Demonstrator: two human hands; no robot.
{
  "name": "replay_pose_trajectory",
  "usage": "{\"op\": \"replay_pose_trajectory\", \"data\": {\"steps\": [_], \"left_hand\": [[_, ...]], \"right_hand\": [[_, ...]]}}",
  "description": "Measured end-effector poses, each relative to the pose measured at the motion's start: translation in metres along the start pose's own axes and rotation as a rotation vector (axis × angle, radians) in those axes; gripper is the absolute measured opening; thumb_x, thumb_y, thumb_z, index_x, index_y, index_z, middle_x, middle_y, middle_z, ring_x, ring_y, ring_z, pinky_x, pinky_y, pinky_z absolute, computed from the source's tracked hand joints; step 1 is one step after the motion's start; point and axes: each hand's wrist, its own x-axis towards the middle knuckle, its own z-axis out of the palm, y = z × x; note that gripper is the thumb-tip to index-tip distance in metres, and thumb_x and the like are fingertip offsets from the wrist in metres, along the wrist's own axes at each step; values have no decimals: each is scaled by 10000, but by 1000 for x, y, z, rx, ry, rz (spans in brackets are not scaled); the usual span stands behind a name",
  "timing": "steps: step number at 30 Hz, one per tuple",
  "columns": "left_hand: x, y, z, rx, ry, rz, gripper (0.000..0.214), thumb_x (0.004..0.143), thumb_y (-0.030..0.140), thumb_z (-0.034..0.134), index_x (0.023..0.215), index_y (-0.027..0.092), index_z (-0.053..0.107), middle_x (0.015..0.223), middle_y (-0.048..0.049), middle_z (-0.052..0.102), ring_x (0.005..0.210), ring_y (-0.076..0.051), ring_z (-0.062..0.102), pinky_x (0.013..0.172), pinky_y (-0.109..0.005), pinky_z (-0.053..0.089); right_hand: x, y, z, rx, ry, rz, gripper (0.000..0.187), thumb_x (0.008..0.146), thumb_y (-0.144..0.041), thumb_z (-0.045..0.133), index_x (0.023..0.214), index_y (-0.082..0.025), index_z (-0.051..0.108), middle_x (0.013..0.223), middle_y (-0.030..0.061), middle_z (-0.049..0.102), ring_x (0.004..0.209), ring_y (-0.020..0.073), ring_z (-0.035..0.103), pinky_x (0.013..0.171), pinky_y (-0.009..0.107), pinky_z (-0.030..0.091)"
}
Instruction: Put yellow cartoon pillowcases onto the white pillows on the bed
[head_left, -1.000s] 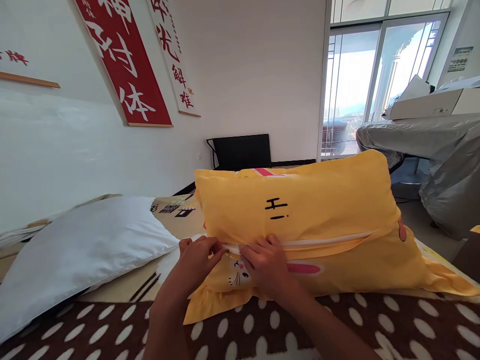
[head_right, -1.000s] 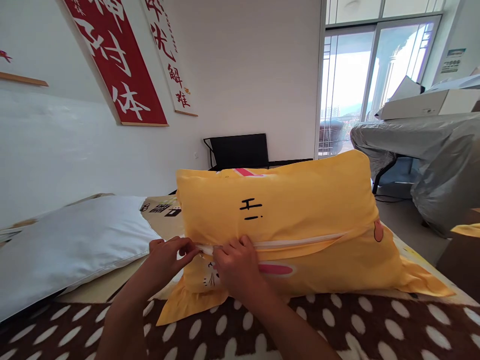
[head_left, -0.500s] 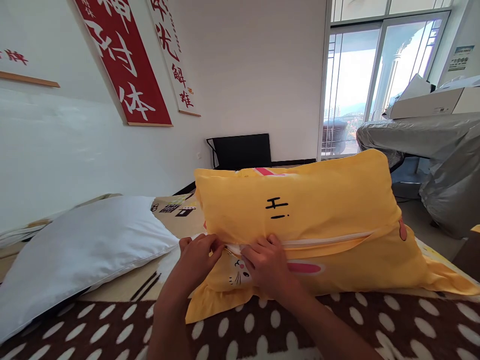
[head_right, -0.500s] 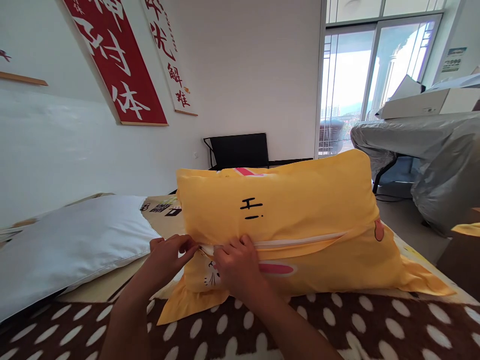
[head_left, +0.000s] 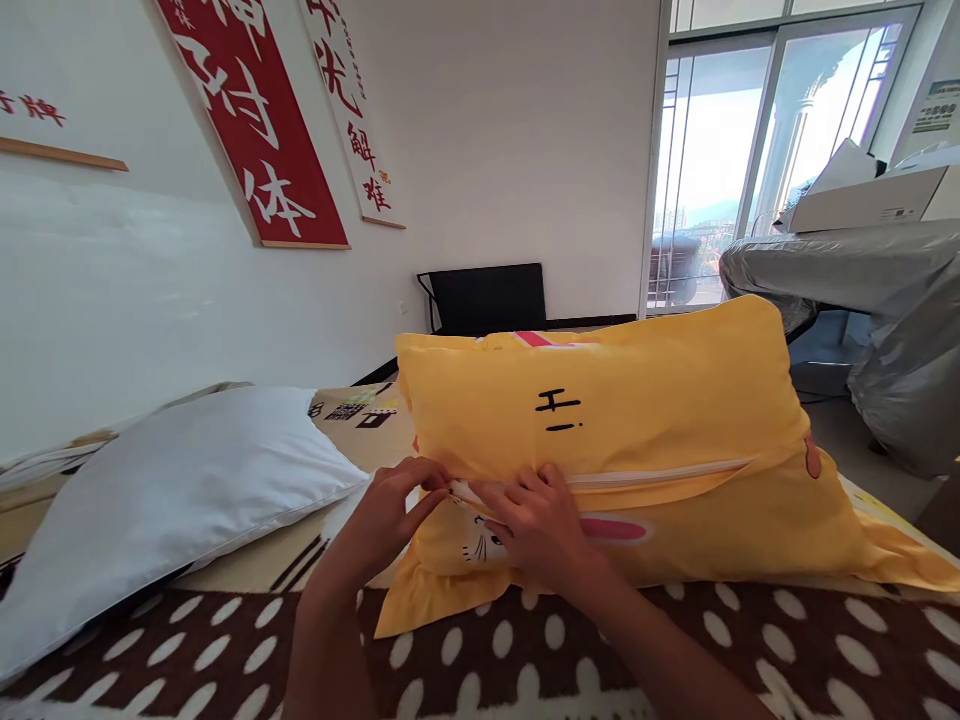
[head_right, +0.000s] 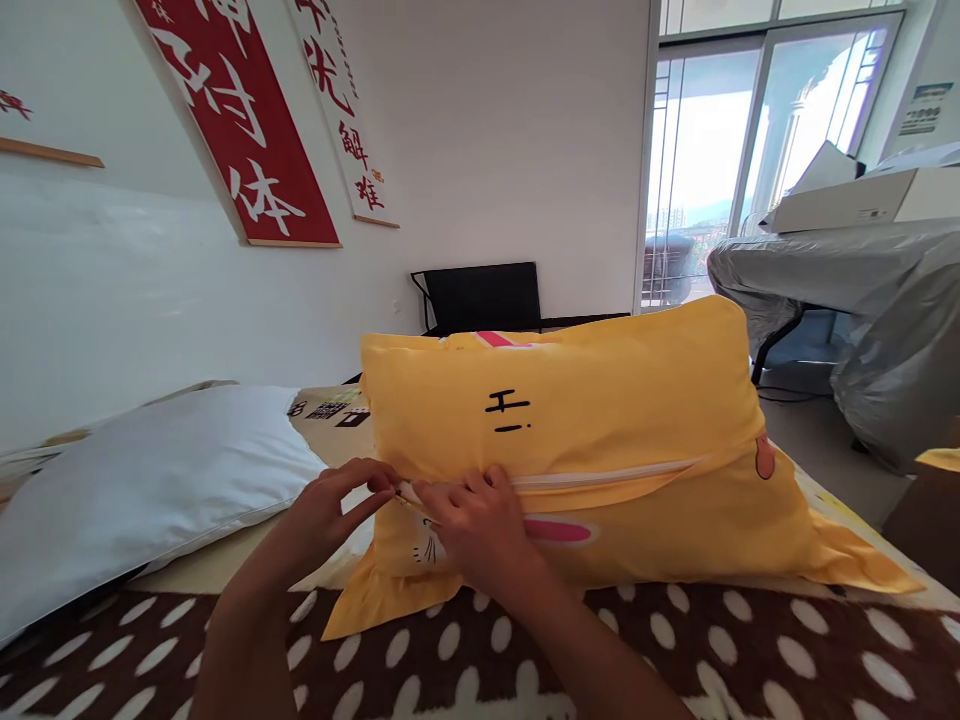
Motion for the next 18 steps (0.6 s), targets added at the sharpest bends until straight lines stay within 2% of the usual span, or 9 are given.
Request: {"op": "replay_pose_trajectory", "data": {"steps": [3, 7, 13, 18], "left_hand": [[1, -2, 2, -11, -5, 4, 295, 852, 476, 454, 803, 219, 592, 886, -12, 671, 853, -178, 591, 825, -302, 415], [2, 1, 3, 37, -10, -18, 302, 863, 456, 425, 791, 211, 587, 845, -20, 672, 790, -175, 582, 817, -320, 401], [3, 5, 2, 43, 19, -39, 311, 850, 466, 428, 776, 210, 589, 820, -19, 671, 761, -173, 578, 790, -305, 404], [4, 8, 5, 76, -63, -104, 309, 856, 455, 377, 723, 211, 512, 711, 0, 617, 686, -173, 541, 699, -298, 389]], "right_hand": [[0, 3, -3, -47, -44, -67, 451, 880, -204, 541, 1306, -338, 482, 710, 5, 612, 795, 183, 453, 719, 337, 233], [-2, 7, -5, -50, -81, -104, 434, 860, -170, 547, 1251, -359, 543, 717, 14, 577, 798, 181, 426, 719, 342, 225], [-1, 9, -11, -33, -194, -130, 402, 842, -166, 560, 1205, -338, 574, 784, 34, 587, 838, 195, 419, 734, 351, 239], [0, 6, -19, -49, -262, -160, 366, 824, -133, 562, 1152, -293, 589, 807, 41, 575, 869, 206, 417, 747, 355, 244]]}}
